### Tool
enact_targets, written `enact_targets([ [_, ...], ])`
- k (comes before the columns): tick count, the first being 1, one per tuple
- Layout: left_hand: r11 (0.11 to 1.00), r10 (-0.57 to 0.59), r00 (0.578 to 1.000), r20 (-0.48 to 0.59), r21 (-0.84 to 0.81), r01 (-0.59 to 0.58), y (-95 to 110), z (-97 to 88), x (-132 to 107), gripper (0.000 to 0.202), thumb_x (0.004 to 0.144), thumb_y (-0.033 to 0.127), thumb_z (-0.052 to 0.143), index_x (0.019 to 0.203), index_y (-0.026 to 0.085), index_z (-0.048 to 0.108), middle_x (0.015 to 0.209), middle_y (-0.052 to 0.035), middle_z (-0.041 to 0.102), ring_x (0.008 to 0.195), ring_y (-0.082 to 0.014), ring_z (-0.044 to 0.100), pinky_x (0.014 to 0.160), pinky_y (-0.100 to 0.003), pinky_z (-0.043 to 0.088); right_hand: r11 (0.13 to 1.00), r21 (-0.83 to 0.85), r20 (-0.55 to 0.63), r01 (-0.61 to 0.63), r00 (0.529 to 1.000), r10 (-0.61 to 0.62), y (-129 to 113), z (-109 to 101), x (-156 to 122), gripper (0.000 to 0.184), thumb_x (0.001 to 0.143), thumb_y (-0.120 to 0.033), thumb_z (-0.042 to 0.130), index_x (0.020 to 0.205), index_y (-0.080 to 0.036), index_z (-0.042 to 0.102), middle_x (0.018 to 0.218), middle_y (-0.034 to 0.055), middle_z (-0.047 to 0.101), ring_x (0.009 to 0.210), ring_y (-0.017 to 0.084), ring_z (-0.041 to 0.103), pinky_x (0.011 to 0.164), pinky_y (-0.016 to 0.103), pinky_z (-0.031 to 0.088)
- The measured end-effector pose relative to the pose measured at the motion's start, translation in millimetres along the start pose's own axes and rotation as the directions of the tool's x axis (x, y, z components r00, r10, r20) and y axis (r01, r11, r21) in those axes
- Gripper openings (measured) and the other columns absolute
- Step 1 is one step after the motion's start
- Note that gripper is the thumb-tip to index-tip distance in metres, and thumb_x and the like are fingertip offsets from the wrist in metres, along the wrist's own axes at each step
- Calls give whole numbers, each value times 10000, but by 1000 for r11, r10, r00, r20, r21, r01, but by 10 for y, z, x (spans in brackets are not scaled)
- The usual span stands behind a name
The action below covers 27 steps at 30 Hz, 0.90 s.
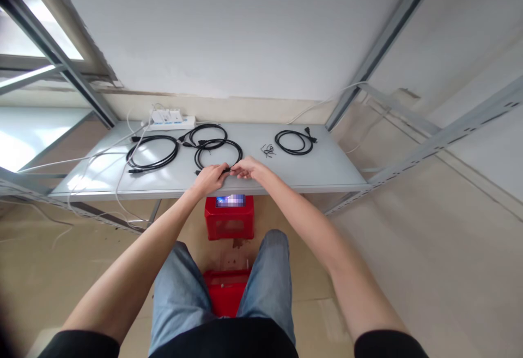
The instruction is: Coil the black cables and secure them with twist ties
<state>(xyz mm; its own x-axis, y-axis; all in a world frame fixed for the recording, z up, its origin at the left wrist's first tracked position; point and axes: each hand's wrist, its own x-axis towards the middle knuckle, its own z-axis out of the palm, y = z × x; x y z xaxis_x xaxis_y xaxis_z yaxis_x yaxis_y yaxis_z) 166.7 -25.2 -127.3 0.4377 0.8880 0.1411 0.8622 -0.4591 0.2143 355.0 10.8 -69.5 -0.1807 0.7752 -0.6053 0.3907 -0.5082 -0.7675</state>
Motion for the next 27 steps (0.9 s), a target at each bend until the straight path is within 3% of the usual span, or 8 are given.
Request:
enact_targets([
  [4,1000,-16,999,31,5,16,22,-43,-7,285,1086,312,385,1244,228,607,1116,-133,776,1056,-303,729,884,-370,493,988,135,68,-81,995,72,14,-23,14,77,954,-163,717,882,-138,712,789,62,810,427,45,492,369,155,309],
  [9,1000,-21,999,39,19,21,50,-80,-7,272,1068,263,393,1230,225,608,1120,-129,777,1053,-304,729,881,-373,491,980,195,115,-34,993,11,89,11,42,130,952,-270,758,986,-155,706,911,90,834,421,46,445,344,158,239],
  [13,1000,-30,999,30,10,29,35,-63,2,274,1067,261,390,1224,235,614,1123,-121,780,1057,-299,726,876,-366,487,969,172,34,176,982,-184,234,36,67,141,931,-270,769,916,-147,703,942,106,832,418,33,407,349,178,208],
  [17,999,-41,999,29,-8,42,21,-44,12,289,1089,319,374,1223,249,621,1119,-117,783,1049,-299,726,879,-368,483,877,-11,-12,481,877,-481,344,10,73,153,923,-281,762,856,-156,704,867,71,809,457,59,486,414,197,298],
  [20,999,-47,998,30,3,47,25,-39,17,289,1087,315,373,1227,248,618,1132,-121,782,1053,-301,725,873,-371,479,699,-306,33,647,740,-671,341,-29,71,146,954,-248,713,830,-171,705,795,34,771,575,107,587,581,224,425],
  [24,999,-41,999,26,22,40,29,-39,18,287,1079,308,385,1249,244,608,1134,-121,783,1053,-313,727,863,-379,478,256,-729,202,635,557,-806,299,-86,69,166,1011,-154,608,920,-191,743,936,54,775,837,176,659,727,265,391],
  [27,999,-45,999,26,20,44,24,-38,19,284,1072,310,393,1244,243,609,1148,-124,781,1049,-315,728,868,-384,482,-5,-823,358,568,512,-780,287,-123,59,252,1026,-80,527,1084,-194,745,1077,78,764,906,190,654,720,282,349],
])
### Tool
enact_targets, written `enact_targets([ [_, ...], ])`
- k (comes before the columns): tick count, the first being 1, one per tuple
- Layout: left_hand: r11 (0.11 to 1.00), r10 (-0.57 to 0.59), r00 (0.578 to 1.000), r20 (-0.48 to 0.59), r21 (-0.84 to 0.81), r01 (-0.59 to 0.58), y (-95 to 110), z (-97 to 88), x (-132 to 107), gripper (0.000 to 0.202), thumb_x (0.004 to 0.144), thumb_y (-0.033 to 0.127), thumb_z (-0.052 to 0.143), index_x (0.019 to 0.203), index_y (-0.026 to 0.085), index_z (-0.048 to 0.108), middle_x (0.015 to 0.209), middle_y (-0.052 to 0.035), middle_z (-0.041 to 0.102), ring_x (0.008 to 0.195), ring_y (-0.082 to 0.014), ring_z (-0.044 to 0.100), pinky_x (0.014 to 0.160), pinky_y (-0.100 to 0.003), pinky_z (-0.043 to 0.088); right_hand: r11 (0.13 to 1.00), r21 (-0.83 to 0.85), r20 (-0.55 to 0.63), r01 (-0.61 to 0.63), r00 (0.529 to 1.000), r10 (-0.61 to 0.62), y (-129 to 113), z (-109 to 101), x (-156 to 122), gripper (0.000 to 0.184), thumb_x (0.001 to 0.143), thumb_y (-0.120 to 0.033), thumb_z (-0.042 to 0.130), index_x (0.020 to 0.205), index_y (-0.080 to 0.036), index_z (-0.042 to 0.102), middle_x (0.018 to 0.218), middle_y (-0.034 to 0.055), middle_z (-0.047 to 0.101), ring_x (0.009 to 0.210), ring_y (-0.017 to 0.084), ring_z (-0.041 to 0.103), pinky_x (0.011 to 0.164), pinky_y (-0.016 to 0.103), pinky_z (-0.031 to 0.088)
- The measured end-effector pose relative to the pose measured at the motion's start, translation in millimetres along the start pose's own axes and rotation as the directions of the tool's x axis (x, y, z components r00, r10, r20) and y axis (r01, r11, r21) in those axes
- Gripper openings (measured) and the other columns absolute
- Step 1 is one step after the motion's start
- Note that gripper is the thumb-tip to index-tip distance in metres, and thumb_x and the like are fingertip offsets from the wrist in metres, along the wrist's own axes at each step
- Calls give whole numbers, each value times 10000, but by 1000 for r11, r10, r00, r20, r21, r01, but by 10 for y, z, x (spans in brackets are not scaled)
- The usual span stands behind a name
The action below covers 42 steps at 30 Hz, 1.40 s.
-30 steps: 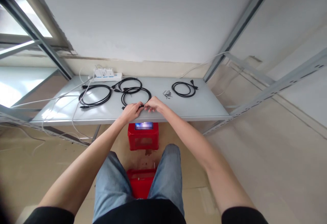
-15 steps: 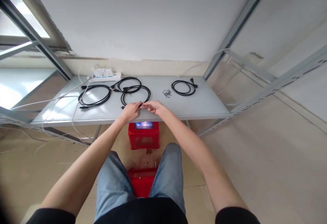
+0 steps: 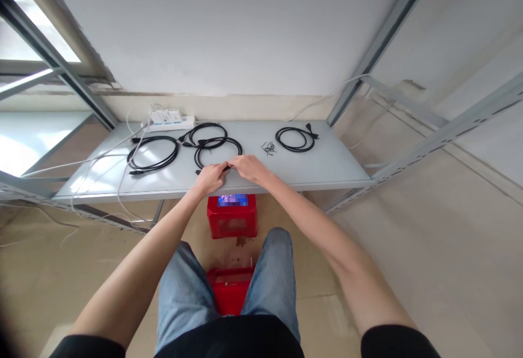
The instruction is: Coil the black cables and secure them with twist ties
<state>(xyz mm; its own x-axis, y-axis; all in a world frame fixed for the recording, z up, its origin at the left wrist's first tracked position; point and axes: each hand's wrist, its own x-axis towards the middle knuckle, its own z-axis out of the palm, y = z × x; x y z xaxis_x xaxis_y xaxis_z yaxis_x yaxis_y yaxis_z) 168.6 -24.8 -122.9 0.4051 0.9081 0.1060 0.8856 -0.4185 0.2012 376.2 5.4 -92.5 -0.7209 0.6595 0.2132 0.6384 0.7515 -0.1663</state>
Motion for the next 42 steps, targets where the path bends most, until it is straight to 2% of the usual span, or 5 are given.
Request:
enact_targets([
  [6,1000,-13,1000,-2,19,13,5,-3,4,262,1078,326,394,1198,244,612,1127,-128,785,1040,-315,735,846,-379,484,959,-270,112,87,992,-58,-38,-85,-43,338,1006,3,454,1150,-171,705,1108,111,714,900,196,605,647,312,260],
  [13,1000,-29,1000,8,-5,30,36,-46,-9,270,1082,331,400,1222,251,617,1153,-126,788,1070,-307,733,863,-369,485,911,-362,172,198,975,-143,-50,-217,-97,333,1054,-28,390,1168,-159,674,1101,124,682,919,198,561,635,320,242],
  [21,999,-29,1000,-6,-15,29,17,-21,-12,302,1089,349,380,1244,253,622,1136,-121,788,1062,-307,732,860,-368,482,928,-294,154,230,969,-192,20,-220,-93,305,1052,-39,402,1057,-166,678,1025,103,668,896,185,548,624,311,260],
  [27,999,-31,1000,-2,-20,31,21,-24,-9,310,1084,346,382,1245,250,628,1141,-127,787,1059,-312,731,853,-372,482,911,-317,166,263,961,-220,16,-212,-123,328,1042,-30,398,1139,-167,679,1057,110,677,885,185,541,618,302,265],
  [42,999,-34,999,-5,-12,34,38,-48,-8,276,1087,339,394,1202,248,628,1142,-120,791,1066,-313,738,836,-361,476,903,-284,184,322,943,-278,46,-156,4,331,1051,-53,384,1058,-159,698,1028,116,679,876,192,553,639,295,311],
])
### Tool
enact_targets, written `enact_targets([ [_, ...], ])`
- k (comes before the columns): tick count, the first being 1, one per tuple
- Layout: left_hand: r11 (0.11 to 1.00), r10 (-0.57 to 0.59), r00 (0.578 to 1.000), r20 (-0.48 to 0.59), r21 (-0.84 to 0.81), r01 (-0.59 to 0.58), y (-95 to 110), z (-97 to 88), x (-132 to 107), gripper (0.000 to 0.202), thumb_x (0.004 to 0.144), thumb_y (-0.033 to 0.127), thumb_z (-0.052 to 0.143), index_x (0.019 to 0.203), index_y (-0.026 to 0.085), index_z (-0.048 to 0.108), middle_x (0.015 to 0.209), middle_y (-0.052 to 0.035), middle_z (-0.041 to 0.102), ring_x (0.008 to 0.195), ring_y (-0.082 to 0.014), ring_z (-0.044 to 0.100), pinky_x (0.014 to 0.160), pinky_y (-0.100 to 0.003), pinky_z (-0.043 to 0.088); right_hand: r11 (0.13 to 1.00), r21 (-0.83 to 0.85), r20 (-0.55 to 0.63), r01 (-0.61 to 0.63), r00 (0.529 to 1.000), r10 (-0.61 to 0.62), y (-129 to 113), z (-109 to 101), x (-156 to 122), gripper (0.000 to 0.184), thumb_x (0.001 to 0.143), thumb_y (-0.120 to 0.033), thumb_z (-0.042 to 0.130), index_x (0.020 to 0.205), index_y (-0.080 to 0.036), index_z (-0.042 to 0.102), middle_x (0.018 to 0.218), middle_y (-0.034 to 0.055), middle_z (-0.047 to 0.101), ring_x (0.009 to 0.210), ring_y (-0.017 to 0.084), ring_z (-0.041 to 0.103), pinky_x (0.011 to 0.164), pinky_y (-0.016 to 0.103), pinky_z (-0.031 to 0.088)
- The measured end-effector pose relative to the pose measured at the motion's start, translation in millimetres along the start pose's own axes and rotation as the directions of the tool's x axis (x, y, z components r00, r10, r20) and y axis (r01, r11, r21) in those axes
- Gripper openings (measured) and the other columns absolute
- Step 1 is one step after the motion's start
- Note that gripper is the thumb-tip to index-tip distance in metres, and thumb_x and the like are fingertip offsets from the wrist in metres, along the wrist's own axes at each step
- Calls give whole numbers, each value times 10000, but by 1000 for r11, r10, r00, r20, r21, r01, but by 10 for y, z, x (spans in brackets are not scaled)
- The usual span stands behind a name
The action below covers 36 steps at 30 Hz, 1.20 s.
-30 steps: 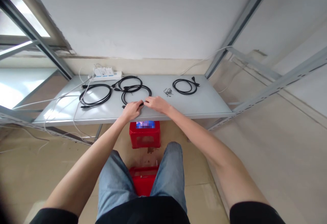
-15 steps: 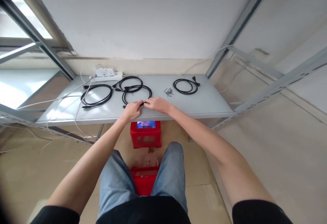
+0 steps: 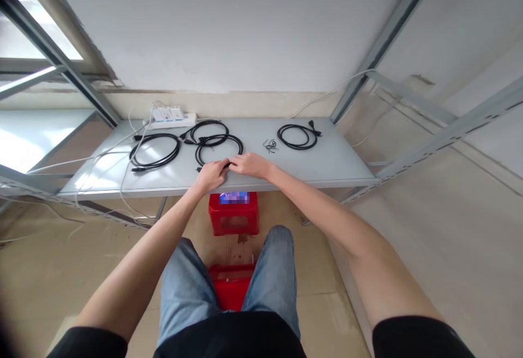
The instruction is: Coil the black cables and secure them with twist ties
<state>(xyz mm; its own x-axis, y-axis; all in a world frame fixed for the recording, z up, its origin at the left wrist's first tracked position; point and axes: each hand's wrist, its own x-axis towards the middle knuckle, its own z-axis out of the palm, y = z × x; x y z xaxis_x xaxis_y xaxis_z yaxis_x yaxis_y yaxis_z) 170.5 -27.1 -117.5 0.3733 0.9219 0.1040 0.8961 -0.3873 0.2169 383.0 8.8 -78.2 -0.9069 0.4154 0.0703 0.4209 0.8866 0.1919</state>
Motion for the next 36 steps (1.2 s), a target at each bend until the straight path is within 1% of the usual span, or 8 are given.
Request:
enact_targets([
  [13,1000,-15,1000,7,-5,15,-7,24,8,287,1081,342,400,1226,245,627,1154,-139,784,1075,-325,731,877,-384,489,980,-27,-25,-199,980,198,-175,40,19,285,1066,-91,416,1154,-137,683,1082,166,700,953,233,594,667,320,331],
  [16,1000,-21,1000,5,-4,21,-6,20,9,295,1079,339,402,1239,240,628,1173,-141,783,1078,-328,732,878,-386,486,953,58,-28,-298,953,300,-230,24,77,280,1093,-169,423,1143,-139,697,1102,172,712,969,244,618,679,319,347],
  [18,1000,-17,1000,2,0,17,-5,19,8,292,1075,331,408,1245,239,627,1174,-139,784,1074,-329,734,865,-384,484,900,157,-26,-407,909,416,-255,11,123,276,1098,-220,446,1104,-148,713,1094,165,726,951,246,637,692,318,363],
  [21,1000,-6,1000,-5,2,6,-10,27,5,279,1070,325,414,1230,245,629,1159,-130,788,1067,-328,735,850,-382,481,745,323,29,-583,793,608,-279,-3,180,217,1056,-218,528,1006,-169,733,1013,140,752,914,243,660,718,309,393],
  [24,1000,0,1000,-13,-2,0,-20,42,3,271,1070,322,410,1215,251,628,1140,-125,790,1053,-326,736,839,-381,477,580,476,105,-661,698,708,-288,-6,210,155,1005,-225,618,907,-189,732,952,107,770,910,233,681,733,287,429],
  [30,1000,12,1000,-23,-3,-12,-22,37,7,255,1065,310,415,1177,239,633,1107,-132,791,1022,-323,739,813,-380,466,235,737,297,-633,617,729,-308,31,227,195,976,-257,702,797,-180,688,778,46,752,687,136,686,616,208,469],
  [33,1000,10,1000,-18,6,-10,-15,24,5,267,1071,319,407,1192,237,631,1100,-127,793,1020,-318,740,803,-375,464,-9,821,398,-570,561,726,-320,38,248,181,949,-228,729,791,-172,661,734,28,742,567,91,638,469,180,376],
  [36,1000,4,1000,-14,3,-4,-9,23,1,288,1082,342,404,1247,240,617,1116,-122,794,1040,-312,738,828,-368,468,-266,793,553,-548,465,691,-290,13,287,158,928,-190,734,797,-161,652,670,10,715,464,64,555,401,196,263],
])
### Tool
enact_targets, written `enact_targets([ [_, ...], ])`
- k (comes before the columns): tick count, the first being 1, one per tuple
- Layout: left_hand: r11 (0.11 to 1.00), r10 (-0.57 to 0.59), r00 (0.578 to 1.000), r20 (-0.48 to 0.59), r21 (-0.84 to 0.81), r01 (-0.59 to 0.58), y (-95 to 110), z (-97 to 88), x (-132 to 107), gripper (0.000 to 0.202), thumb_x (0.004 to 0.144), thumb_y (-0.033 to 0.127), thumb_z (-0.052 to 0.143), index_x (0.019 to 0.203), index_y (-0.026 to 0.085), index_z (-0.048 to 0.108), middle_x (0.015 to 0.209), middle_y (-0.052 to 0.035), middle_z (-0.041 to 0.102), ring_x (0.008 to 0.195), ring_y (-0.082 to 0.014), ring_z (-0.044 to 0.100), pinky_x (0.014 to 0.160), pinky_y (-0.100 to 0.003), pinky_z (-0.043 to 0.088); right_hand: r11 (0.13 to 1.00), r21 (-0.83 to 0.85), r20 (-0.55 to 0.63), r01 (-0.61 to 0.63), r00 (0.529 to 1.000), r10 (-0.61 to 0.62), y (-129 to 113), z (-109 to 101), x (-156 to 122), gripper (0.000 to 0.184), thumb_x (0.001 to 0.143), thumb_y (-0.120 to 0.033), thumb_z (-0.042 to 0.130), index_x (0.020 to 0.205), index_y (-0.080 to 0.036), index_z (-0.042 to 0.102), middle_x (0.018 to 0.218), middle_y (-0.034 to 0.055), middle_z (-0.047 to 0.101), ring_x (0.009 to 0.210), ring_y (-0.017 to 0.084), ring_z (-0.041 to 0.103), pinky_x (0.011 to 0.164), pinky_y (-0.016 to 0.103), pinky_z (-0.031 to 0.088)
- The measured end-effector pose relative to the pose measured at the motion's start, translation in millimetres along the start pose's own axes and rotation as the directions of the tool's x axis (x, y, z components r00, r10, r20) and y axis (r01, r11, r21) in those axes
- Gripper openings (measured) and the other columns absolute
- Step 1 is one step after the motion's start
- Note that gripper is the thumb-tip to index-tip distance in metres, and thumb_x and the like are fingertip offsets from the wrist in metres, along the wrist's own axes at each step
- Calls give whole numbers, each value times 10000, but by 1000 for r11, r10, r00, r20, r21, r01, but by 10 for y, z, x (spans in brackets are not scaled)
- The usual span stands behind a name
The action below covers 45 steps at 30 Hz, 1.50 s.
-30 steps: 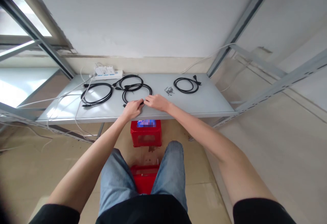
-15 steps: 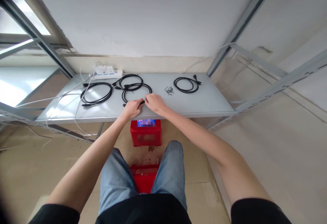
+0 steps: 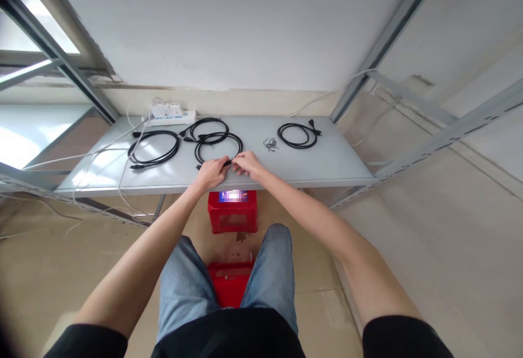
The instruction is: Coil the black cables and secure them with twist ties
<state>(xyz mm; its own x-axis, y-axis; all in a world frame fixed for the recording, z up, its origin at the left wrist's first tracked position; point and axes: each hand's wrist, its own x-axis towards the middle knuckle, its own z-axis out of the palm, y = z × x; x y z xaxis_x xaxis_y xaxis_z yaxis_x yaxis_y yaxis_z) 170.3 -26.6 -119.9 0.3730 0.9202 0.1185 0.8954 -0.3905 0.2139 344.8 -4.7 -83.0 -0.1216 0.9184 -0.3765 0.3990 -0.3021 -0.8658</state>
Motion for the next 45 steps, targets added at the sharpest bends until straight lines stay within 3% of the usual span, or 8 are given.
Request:
enact_targets([
  [4,1000,-3,1000,0,-2,3,10,-4,-2,313,1103,388,383,1250,242,618,1136,-123,794,1045,-307,739,842,-360,468,969,104,90,-225,972,216,-87,-61,74,147,924,-185,720,793,-138,675,632,8,699,421,44,464,404,198,238],
  [8,1000,0,1000,1,-4,0,18,-18,-6,319,1110,391,376,1247,243,622,1148,-125,794,1052,-303,740,844,-351,466,960,97,192,-262,952,240,-118,-140,113,140,927,-187,697,799,-131,711,672,35,733,455,55,485,410,194,257],
  [17,1000,5,1000,3,-10,-5,-4,-7,-8,340,1116,380,352,1241,240,636,1147,-125,791,1047,-296,741,862,-343,474,934,-257,284,250,943,-175,-176,-215,74,127,863,-157,715,745,-124,747,799,78,790,572,100,629,492,209,354],
  [19,1000,3,1000,2,-7,-3,-4,-7,-8,340,1114,386,360,1244,236,637,1149,-129,790,1043,-301,741,867,-350,477,804,-429,327,412,900,-287,-198,-219,86,188,893,-116,649,731,-128,744,755,58,770,596,108,637,573,219,400],
  [22,1000,-2,1000,-2,-14,2,-4,-4,-6,326,1104,375,391,1271,231,632,1165,-134,787,1055,-304,738,882,-358,479,467,-676,411,570,818,-402,-223,-215,87,236,943,-105,591,791,-139,769,792,72,773,697,148,661,648,249,392],
  [28,1000,4,1000,-15,-18,-5,-13,16,-3,336,1095,357,395,1286,225,638,1171,-132,788,1046,-310,742,873,-369,490,-15,-814,541,580,749,-383,-274,-179,2,285,1056,-194,503,1081,-153,784,1076,138,795,886,225,710,680,292,389],
  [37,1000,-20,1000,-5,7,20,-26,42,19,372,1094,352,382,1279,202,668,1155,-143,793,1067,-328,750,901,-387,518,-378,-749,661,544,654,-368,-315,-139,-53,282,987,-39,523,1140,-129,742,1054,142,784,931,238,713,713,311,443],
  [45,999,-31,1000,0,22,31,-32,51,15,322,1018,232,437,1148,176,726,1127,-144,793,1057,-319,751,910,-389,537,-543,-580,814,607,442,-376,-244,-172,39,314,1018,7,420,1097,-135,689,1065,128,731,858,176,621,657,274,376],
])
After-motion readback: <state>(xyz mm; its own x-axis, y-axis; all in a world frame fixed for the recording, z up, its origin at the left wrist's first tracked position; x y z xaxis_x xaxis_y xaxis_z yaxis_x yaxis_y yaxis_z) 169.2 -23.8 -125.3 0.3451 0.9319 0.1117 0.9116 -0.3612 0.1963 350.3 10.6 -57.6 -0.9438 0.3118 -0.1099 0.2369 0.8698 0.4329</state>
